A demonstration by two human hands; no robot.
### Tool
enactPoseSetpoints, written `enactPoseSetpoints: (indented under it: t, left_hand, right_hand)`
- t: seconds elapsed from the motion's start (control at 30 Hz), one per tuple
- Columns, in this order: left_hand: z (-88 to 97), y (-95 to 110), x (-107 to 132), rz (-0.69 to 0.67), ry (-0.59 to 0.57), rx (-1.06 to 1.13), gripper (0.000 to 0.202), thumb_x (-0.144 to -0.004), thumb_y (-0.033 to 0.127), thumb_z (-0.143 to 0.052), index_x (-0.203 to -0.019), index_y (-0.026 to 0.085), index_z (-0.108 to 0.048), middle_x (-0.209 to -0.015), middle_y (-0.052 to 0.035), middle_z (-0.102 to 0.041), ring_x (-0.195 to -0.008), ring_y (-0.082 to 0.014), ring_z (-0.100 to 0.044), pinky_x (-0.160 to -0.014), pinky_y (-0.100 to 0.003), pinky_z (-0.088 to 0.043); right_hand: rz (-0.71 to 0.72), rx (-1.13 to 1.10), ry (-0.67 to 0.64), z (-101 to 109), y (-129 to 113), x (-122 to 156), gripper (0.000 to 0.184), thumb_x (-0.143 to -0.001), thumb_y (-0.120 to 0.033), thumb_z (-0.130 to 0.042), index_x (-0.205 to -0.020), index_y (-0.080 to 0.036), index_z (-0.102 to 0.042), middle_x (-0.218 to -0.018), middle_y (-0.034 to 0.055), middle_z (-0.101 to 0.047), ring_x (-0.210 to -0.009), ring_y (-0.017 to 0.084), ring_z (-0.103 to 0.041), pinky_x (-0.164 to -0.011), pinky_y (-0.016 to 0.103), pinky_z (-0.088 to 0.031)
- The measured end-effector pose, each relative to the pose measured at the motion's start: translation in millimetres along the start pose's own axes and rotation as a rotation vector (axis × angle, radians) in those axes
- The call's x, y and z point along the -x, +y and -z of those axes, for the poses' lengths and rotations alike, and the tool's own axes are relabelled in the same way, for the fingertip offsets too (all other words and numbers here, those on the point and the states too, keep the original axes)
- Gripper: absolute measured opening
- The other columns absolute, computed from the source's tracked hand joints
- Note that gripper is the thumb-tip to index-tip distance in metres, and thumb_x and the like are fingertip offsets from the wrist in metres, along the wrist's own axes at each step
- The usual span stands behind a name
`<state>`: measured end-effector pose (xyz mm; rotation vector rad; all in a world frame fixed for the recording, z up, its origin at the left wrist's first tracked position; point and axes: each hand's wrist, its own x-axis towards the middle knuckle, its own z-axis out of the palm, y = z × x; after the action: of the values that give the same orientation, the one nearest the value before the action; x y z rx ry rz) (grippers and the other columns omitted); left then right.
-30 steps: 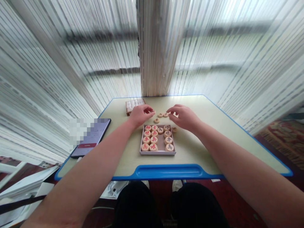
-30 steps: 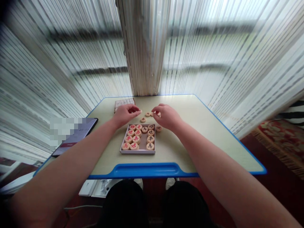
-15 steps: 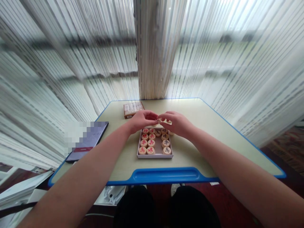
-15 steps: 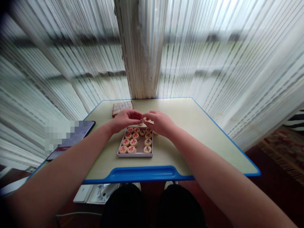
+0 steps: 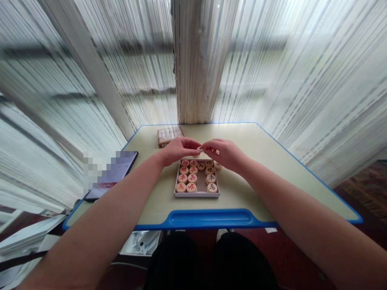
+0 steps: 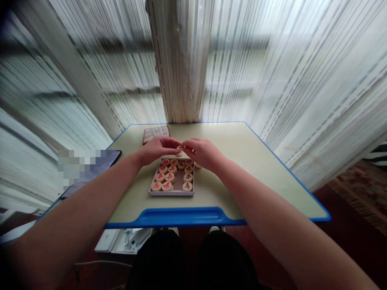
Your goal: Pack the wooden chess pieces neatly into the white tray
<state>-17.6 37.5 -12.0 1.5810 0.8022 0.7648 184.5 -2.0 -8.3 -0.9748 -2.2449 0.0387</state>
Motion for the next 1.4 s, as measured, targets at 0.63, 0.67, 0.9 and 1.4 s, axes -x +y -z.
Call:
enactPoseSetpoints:
  t: [0.63,0.67,0.9,1.4]
  left_hand:
    - [-2.7,-0.2,0.3,0.02,0.013,-0.035,0.041,-0.051,0.029,-0.083,-0.086,0.012,-0.068,-0.084,-0.0061,-0.07,-0.078,-0.0153,-0.064,-0.079,-0.033,-0.05]
    - [-2.8,0.0,0.5,0.024,0.016,-0.036,0.041,-0.051,0.029,-0.083,-0.086,0.012,-0.069,-0.084,-0.0059,-0.07,-0.078,-0.0151,-0.064,-0.079,-0.033,-0.05]
    - [-0.4,-0.1,0.4,0.005,0.009,-0.093,0.041,-0.055,0.036,-0.081,-0.087,0.013,-0.071,-0.08,-0.0054,-0.069,-0.07,-0.0126,-0.06,-0.071,-0.03,-0.047]
    - [-0.4,1.4,0.0,-0.03,0.035,-0.12,0.041,-0.058,0.039,-0.079,-0.088,0.012,-0.072,-0.079,-0.0075,-0.07,-0.069,-0.0138,-0.06,-0.068,-0.029,-0.047]
  right_hand:
    - [-0.044,-0.026,-0.04,1.9,-4.4,0.0,0.016,-0.082,-0.022,-0.057,-0.091,-0.016,-0.069,-0.084,0.0068,-0.066,-0.068,0.012,-0.058,-0.066,0.025,-0.046]
    - [-0.038,-0.031,-0.039,2.1,-4.4,-0.1,0.017,-0.083,-0.023,-0.056,-0.091,-0.016,-0.07,-0.085,0.0072,-0.066,-0.068,0.012,-0.059,-0.066,0.025,-0.046]
    - [0.013,0.008,-0.033,1.4,-2.2,0.4,0.02,-0.086,-0.024,-0.055,-0.094,-0.016,-0.071,-0.084,0.008,-0.069,-0.068,0.014,-0.06,-0.065,0.025,-0.045]
    - [-0.033,-0.032,-0.007,7.1,-8.1,0.2,0.019,-0.082,-0.024,-0.056,-0.093,-0.016,-0.069,-0.086,0.0072,-0.068,-0.068,0.013,-0.061,-0.066,0.026,-0.047]
